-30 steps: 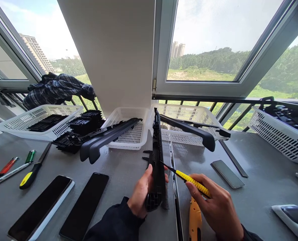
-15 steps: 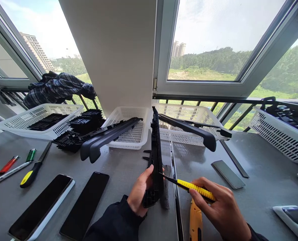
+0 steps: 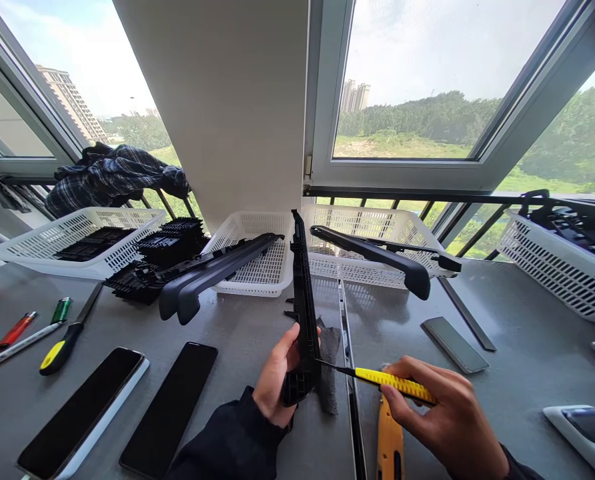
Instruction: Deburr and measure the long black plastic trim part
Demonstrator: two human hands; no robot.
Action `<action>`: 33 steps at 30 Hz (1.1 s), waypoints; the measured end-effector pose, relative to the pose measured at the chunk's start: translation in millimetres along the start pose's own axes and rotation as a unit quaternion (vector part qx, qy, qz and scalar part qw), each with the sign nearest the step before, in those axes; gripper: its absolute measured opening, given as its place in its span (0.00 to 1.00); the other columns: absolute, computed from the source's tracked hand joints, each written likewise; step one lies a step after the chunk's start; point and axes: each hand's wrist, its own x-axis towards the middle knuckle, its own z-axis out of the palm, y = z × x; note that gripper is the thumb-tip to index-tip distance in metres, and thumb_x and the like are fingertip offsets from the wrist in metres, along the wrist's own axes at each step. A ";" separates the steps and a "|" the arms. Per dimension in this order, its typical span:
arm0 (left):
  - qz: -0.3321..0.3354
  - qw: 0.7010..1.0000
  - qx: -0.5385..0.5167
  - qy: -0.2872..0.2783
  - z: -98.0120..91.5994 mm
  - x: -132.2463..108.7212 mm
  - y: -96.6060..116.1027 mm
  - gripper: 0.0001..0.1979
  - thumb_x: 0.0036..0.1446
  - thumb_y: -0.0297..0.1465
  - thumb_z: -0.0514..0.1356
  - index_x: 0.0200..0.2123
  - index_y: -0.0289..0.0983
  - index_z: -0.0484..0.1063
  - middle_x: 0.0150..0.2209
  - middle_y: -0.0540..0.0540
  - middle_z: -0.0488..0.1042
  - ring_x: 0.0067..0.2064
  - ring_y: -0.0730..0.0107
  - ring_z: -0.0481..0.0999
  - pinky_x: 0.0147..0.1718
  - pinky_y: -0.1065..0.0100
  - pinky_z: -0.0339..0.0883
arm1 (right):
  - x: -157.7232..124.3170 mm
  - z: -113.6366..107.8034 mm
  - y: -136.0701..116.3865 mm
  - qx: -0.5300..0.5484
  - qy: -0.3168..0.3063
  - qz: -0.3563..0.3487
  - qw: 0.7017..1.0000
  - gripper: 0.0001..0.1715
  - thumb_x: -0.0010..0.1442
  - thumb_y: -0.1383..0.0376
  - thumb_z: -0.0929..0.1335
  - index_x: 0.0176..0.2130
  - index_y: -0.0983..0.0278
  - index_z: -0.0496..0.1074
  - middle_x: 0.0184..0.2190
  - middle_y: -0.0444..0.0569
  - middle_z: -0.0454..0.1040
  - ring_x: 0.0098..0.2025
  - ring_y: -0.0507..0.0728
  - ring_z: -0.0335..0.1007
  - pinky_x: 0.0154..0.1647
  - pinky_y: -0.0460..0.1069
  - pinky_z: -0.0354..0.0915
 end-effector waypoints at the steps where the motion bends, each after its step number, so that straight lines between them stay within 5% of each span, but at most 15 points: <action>1: 0.001 1.000 0.000 -0.004 -0.4 0.1 0.0 0.20 0.74 0.36 0.54 0.39 0.28 0.81 0.27 0.47 0.74 0.25 0.74 0.73 0.21 0.71 0.65 | -0.7 0.6 1.2 -0.003 -0.010 -0.007 1.000 0.13 0.67 0.59 0.69 0.31 0.60 0.75 0.23 0.43 0.75 0.21 0.52 0.69 0.24 0.47 0.64; 26: 0.013 0.999 -0.021 -0.049 -10.5 4.5 -0.5 0.17 0.66 0.40 0.65 0.40 0.29 0.82 0.30 0.47 0.75 0.26 0.76 0.70 0.23 0.72 0.63 | -5.9 -1.6 1.1 0.001 0.004 0.021 1.000 0.14 0.64 0.57 0.70 0.28 0.59 0.75 0.23 0.44 0.76 0.23 0.54 0.71 0.27 0.48 0.67; 33: 0.042 0.998 0.034 -0.035 -10.6 2.3 -12.5 0.21 0.60 0.44 0.70 0.44 0.31 0.83 0.38 0.44 0.81 0.36 0.69 0.78 0.35 0.72 0.72 | -3.6 7.6 -2.9 0.013 0.038 0.063 0.997 0.19 0.70 0.51 0.68 0.32 0.60 0.77 0.23 0.43 0.77 0.20 0.52 0.68 0.23 0.46 0.65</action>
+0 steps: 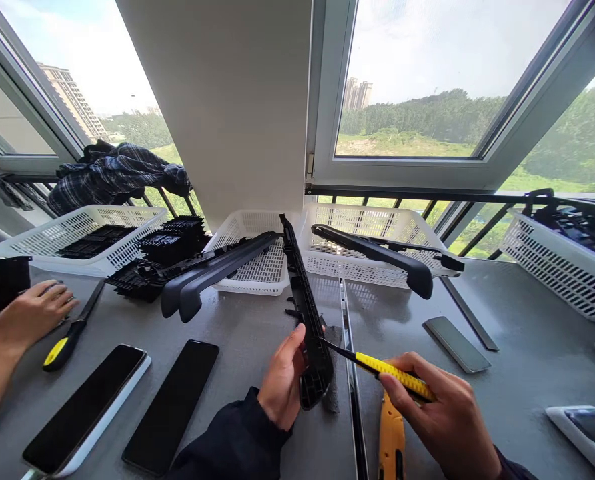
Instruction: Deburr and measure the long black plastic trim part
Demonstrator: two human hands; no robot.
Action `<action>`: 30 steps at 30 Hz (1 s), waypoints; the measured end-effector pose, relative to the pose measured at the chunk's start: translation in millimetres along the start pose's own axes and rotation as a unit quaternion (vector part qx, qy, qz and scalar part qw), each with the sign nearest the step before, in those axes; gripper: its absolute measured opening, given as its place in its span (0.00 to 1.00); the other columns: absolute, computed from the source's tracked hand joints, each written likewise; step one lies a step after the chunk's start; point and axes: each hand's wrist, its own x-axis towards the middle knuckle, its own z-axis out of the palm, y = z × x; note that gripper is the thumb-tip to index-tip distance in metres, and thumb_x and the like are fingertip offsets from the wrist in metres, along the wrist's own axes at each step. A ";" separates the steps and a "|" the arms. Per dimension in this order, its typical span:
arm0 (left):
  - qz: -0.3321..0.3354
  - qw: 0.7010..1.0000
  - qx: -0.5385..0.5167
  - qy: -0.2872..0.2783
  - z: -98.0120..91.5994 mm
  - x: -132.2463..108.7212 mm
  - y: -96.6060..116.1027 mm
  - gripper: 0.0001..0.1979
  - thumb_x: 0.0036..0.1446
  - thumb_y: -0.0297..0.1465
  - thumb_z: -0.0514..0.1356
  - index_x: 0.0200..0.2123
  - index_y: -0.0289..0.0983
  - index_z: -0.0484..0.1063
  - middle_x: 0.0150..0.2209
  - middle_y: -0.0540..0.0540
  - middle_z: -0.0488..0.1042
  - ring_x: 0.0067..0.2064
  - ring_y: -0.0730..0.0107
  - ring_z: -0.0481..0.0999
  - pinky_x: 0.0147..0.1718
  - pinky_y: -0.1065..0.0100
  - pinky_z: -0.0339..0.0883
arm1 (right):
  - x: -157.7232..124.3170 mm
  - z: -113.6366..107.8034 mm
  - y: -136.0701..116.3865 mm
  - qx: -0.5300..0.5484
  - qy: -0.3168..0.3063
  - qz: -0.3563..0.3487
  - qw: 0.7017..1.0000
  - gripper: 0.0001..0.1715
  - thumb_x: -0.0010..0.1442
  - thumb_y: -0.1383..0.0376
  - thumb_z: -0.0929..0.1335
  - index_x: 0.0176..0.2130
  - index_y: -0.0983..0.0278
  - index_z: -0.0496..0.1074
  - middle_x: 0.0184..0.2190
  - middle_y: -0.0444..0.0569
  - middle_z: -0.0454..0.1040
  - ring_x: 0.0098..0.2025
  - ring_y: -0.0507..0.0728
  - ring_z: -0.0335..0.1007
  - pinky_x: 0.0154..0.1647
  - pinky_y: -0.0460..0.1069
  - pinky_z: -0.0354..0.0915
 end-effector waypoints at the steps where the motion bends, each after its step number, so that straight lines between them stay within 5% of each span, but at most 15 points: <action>1: 0.013 1.000 0.010 -0.003 -0.3 -0.2 -2.2 0.23 0.56 0.46 0.73 0.44 0.32 0.83 0.39 0.44 0.82 0.37 0.68 0.79 0.36 0.72 0.72 | -0.3 2.1 -1.3 0.003 0.002 -0.008 1.000 0.20 0.70 0.51 0.68 0.32 0.60 0.76 0.23 0.42 0.76 0.20 0.51 0.67 0.23 0.45 0.64; 4: 0.047 0.998 0.030 -0.015 -0.4 -0.4 -6.0 0.31 0.48 0.50 0.77 0.46 0.33 0.83 0.38 0.45 0.81 0.36 0.69 0.78 0.35 0.73 0.72 | 0.0 6.9 -4.9 -0.001 0.009 -0.023 1.000 0.20 0.70 0.51 0.68 0.31 0.60 0.74 0.20 0.40 0.72 0.18 0.50 0.65 0.22 0.45 0.62; 10: 0.070 0.992 0.067 -0.075 5.0 -3.8 -5.1 0.41 0.54 0.58 0.69 0.62 0.36 0.73 0.42 0.41 0.81 0.31 0.64 0.78 0.25 0.67 0.72 | 2.3 8.3 -7.8 -0.012 0.020 -0.022 0.999 0.22 0.71 0.50 0.67 0.31 0.60 0.74 0.19 0.39 0.71 0.16 0.50 0.64 0.20 0.44 0.61; 17: 0.093 0.984 0.104 -0.109 3.4 -7.1 -6.0 0.24 0.60 0.48 0.69 0.49 0.35 0.79 0.46 0.40 0.81 0.34 0.66 0.77 0.32 0.66 0.73 | -3.7 8.5 -12.7 0.000 0.024 0.023 0.999 0.23 0.71 0.47 0.67 0.33 0.59 0.76 0.20 0.39 0.72 0.18 0.50 0.65 0.22 0.45 0.62; 25: 0.126 0.975 0.125 -0.131 3.1 -5.3 -6.2 0.22 0.61 0.47 0.70 0.50 0.37 0.80 0.46 0.41 0.82 0.40 0.64 0.78 0.46 0.65 0.71 | -3.2 6.6 -19.3 -0.003 0.027 0.048 0.998 0.26 0.71 0.44 0.66 0.33 0.59 0.77 0.20 0.40 0.73 0.18 0.51 0.65 0.23 0.46 0.64; 30: 0.138 0.970 0.139 -0.147 3.6 -5.7 -4.7 0.21 0.62 0.47 0.68 0.49 0.37 0.80 0.44 0.43 0.81 0.37 0.69 0.74 0.43 0.68 0.70 | -2.5 3.4 -16.8 0.003 0.011 0.042 0.999 0.26 0.71 0.44 0.65 0.34 0.59 0.78 0.20 0.39 0.72 0.18 0.51 0.66 0.23 0.46 0.64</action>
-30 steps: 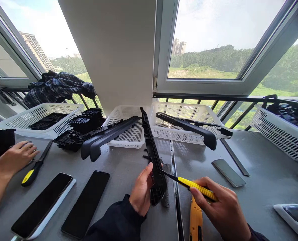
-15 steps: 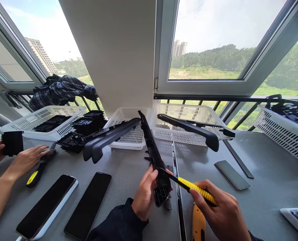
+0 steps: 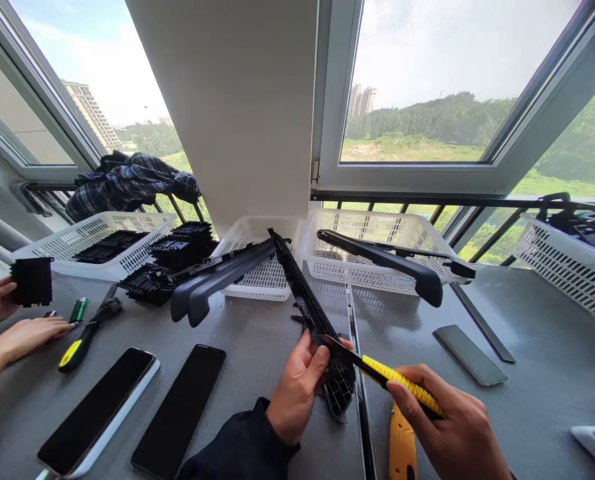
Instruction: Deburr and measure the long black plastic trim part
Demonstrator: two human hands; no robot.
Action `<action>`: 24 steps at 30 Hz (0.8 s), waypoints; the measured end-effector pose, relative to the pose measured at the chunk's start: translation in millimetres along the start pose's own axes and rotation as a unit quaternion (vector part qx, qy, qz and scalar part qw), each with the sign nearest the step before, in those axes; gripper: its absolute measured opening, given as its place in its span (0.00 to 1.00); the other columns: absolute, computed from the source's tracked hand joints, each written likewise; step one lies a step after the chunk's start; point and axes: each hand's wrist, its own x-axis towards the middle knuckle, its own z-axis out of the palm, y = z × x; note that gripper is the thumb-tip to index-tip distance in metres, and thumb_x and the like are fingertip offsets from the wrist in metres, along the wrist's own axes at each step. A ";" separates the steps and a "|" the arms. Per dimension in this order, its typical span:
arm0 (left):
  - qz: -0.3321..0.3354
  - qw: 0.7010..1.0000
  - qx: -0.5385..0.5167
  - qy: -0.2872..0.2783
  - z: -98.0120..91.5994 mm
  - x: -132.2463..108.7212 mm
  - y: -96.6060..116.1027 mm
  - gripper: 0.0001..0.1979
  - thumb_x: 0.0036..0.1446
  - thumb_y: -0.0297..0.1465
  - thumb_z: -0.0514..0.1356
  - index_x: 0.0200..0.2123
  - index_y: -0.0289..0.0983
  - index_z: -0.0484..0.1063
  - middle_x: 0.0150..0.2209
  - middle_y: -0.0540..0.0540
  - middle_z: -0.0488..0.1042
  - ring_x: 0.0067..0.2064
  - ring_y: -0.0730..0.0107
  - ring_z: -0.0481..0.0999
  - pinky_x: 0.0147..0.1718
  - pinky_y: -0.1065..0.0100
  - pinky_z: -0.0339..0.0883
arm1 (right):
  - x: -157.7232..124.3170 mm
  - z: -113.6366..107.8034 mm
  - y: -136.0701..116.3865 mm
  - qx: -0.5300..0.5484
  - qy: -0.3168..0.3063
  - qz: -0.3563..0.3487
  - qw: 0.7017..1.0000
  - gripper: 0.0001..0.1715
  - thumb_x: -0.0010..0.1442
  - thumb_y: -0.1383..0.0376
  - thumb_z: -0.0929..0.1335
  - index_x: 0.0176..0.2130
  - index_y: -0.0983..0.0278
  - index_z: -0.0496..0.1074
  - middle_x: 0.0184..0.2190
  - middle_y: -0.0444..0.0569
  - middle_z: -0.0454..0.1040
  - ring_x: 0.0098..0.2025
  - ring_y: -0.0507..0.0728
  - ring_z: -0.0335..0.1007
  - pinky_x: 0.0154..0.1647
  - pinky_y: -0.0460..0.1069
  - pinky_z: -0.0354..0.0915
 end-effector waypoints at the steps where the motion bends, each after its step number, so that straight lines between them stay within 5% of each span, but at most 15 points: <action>1: 0.003 1.000 -0.002 -0.001 -0.4 0.1 -0.6 0.22 0.62 0.47 0.69 0.50 0.37 0.80 0.44 0.43 0.81 0.38 0.69 0.74 0.42 0.69 0.69 | 1.0 -1.3 0.7 0.002 -0.002 -0.006 1.000 0.25 0.72 0.44 0.66 0.35 0.59 0.78 0.21 0.39 0.73 0.18 0.51 0.66 0.23 0.46 0.64; 7: 0.002 1.000 -0.003 -0.016 -2.4 0.0 -1.2 0.24 0.63 0.47 0.68 0.56 0.38 0.77 0.45 0.43 0.79 0.36 0.69 0.75 0.39 0.68 0.69 | 9.5 -7.8 2.5 0.021 0.001 -0.079 0.997 0.23 0.71 0.48 0.67 0.34 0.59 0.79 0.20 0.39 0.75 0.16 0.50 0.68 0.19 0.44 0.63; 14: -0.022 0.999 -0.036 -0.006 3.9 -0.1 6.9 0.21 0.58 0.45 0.72 0.47 0.37 0.80 0.47 0.41 0.80 0.43 0.62 0.78 0.39 0.67 0.71 | 5.7 -5.9 7.5 -0.002 -0.018 -0.059 0.998 0.23 0.72 0.47 0.67 0.36 0.59 0.79 0.21 0.40 0.76 0.17 0.51 0.69 0.20 0.44 0.66; 24: -0.011 0.999 -0.042 0.006 3.5 -0.6 4.2 0.19 0.59 0.44 0.72 0.48 0.38 0.80 0.45 0.44 0.81 0.37 0.69 0.75 0.46 0.66 0.70 | 0.6 -4.7 9.8 -0.010 -0.022 -0.056 0.998 0.22 0.71 0.47 0.67 0.38 0.59 0.80 0.21 0.40 0.76 0.17 0.51 0.69 0.22 0.43 0.68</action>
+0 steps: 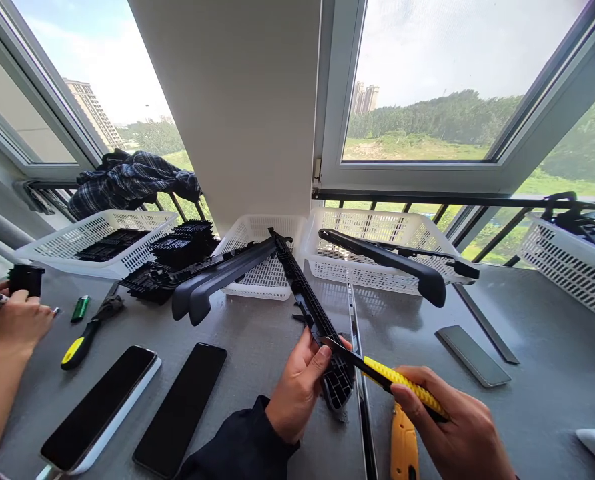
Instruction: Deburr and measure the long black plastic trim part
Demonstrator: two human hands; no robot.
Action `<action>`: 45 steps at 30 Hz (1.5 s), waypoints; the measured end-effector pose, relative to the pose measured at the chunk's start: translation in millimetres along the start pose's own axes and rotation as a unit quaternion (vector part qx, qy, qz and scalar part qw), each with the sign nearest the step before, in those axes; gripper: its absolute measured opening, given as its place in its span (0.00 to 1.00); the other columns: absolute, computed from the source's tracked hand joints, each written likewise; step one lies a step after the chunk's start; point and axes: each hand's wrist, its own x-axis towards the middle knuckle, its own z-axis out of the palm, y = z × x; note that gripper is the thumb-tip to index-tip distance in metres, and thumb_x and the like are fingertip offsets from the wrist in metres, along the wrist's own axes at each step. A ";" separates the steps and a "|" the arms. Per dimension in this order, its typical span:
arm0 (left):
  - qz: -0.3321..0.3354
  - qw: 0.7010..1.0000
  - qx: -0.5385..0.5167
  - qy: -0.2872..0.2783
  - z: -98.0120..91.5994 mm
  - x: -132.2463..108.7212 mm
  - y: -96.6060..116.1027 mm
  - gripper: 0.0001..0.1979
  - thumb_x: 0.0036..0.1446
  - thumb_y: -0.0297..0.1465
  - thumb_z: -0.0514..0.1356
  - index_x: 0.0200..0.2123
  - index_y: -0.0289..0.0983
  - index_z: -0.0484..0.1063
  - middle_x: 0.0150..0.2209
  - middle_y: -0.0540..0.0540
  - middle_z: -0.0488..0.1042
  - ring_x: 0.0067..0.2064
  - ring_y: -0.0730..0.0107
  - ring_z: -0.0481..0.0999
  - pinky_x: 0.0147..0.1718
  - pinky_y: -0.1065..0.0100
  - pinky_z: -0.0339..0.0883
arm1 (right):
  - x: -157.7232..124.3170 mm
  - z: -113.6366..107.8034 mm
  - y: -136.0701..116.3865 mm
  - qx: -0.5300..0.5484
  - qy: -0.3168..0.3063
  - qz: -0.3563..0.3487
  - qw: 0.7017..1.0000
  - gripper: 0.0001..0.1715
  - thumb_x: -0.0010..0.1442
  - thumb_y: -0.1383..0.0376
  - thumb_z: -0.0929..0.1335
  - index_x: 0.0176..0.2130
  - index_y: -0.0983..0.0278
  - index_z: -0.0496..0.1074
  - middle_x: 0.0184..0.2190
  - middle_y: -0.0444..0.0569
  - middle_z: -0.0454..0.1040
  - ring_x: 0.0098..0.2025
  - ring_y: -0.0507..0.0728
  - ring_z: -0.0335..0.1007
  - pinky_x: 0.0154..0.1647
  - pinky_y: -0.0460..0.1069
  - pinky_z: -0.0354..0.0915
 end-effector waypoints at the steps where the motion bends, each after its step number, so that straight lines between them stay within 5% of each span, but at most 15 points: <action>1: 0.001 1.000 -0.001 -0.002 0.1 -0.2 0.2 0.19 0.59 0.44 0.72 0.48 0.39 0.79 0.44 0.45 0.81 0.36 0.70 0.74 0.46 0.66 0.70 | 0.0 0.0 -0.2 0.000 0.001 -0.001 1.000 0.22 0.72 0.48 0.67 0.38 0.59 0.80 0.21 0.40 0.76 0.16 0.51 0.68 0.22 0.43 0.68; 8: 0.006 1.000 0.003 -0.003 0.2 -1.4 0.3 0.21 0.59 0.43 0.73 0.51 0.39 0.79 0.45 0.43 0.81 0.44 0.65 0.77 0.48 0.67 0.69 | 2.9 1.9 -1.1 0.021 -0.006 0.014 1.000 0.22 0.71 0.48 0.67 0.38 0.60 0.80 0.22 0.41 0.77 0.17 0.51 0.69 0.20 0.43 0.67; 16: 0.001 1.000 0.008 0.009 -0.7 1.4 -2.9 0.26 0.56 0.45 0.74 0.52 0.38 0.75 0.45 0.41 0.81 0.37 0.64 0.78 0.39 0.62 0.76 | 0.9 7.6 -11.9 0.038 0.024 0.066 0.997 0.26 0.70 0.43 0.66 0.36 0.59 0.80 0.21 0.40 0.73 0.18 0.51 0.65 0.23 0.44 0.66; 25: -0.003 1.000 0.004 0.026 -3.2 1.5 -5.6 0.26 0.56 0.44 0.74 0.53 0.38 0.75 0.45 0.41 0.82 0.40 0.62 0.80 0.44 0.60 0.76 | -1.4 11.8 -11.2 0.036 0.022 0.073 0.996 0.25 0.71 0.43 0.66 0.36 0.58 0.79 0.21 0.39 0.72 0.19 0.51 0.65 0.26 0.44 0.66; 31: 0.022 0.999 0.008 0.038 -5.4 2.5 -7.9 0.29 0.56 0.42 0.75 0.58 0.40 0.75 0.52 0.43 0.82 0.56 0.59 0.78 0.59 0.62 0.66 | -2.0 13.5 -5.5 0.039 0.019 0.096 0.994 0.24 0.71 0.45 0.66 0.37 0.59 0.78 0.20 0.38 0.70 0.18 0.51 0.63 0.23 0.44 0.63; 41: 0.013 1.000 0.009 0.026 -5.6 0.4 -9.8 0.28 0.58 0.41 0.73 0.58 0.40 0.72 0.49 0.41 0.83 0.53 0.55 0.80 0.58 0.57 0.65 | -1.9 12.0 -7.0 0.042 0.015 0.087 0.995 0.24 0.71 0.45 0.66 0.35 0.58 0.78 0.21 0.38 0.71 0.19 0.51 0.62 0.25 0.44 0.65; 45: -0.013 0.998 -0.060 0.018 -2.8 -1.8 -2.7 0.29 0.61 0.46 0.68 0.61 0.40 0.71 0.55 0.37 0.81 0.56 0.49 0.78 0.54 0.54 0.68 | -0.5 11.8 -4.5 0.042 0.004 0.040 0.998 0.21 0.71 0.48 0.67 0.35 0.58 0.78 0.20 0.38 0.71 0.17 0.50 0.63 0.22 0.43 0.64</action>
